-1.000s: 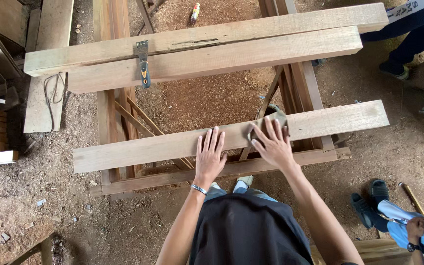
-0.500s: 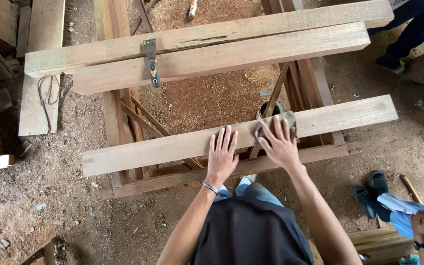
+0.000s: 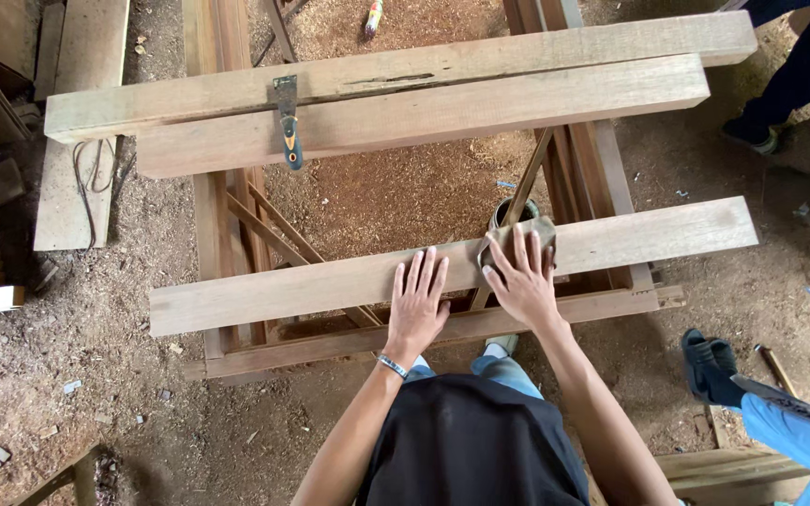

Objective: The person sands a wooden plank by hand using a piece of sandpaper, rubbing it along the length of the wood while holding the plank steady.

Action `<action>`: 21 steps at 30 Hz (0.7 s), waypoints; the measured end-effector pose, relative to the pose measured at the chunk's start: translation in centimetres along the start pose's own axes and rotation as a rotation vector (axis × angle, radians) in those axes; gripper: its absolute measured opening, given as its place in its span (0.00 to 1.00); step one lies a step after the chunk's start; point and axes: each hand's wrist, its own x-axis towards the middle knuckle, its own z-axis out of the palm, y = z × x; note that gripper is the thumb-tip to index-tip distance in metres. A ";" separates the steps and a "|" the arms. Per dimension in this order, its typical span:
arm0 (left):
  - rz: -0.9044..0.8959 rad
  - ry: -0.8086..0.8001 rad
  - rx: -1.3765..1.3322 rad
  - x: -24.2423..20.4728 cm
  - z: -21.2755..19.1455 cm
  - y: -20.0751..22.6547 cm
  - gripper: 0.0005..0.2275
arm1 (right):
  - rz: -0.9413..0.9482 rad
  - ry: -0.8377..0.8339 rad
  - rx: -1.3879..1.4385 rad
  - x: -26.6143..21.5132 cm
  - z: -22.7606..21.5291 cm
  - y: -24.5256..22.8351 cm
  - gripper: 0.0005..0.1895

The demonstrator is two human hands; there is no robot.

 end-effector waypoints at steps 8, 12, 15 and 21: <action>-0.033 -0.055 0.004 0.7 -0.3 0.6 0.41 | -0.059 0.012 0.039 0.0 -2.2 3.9 0.34; -0.052 -0.076 0.031 0.9 -0.4 0.8 0.41 | -0.065 0.023 -0.044 1.5 -1.2 2.8 0.33; -0.065 -0.089 0.036 0.9 -0.3 0.9 0.41 | -0.135 0.061 -0.005 1.4 -0.6 2.2 0.33; -0.083 -0.078 0.036 0.8 -0.3 1.2 0.40 | -0.228 0.022 -0.022 -0.7 -0.9 4.0 0.32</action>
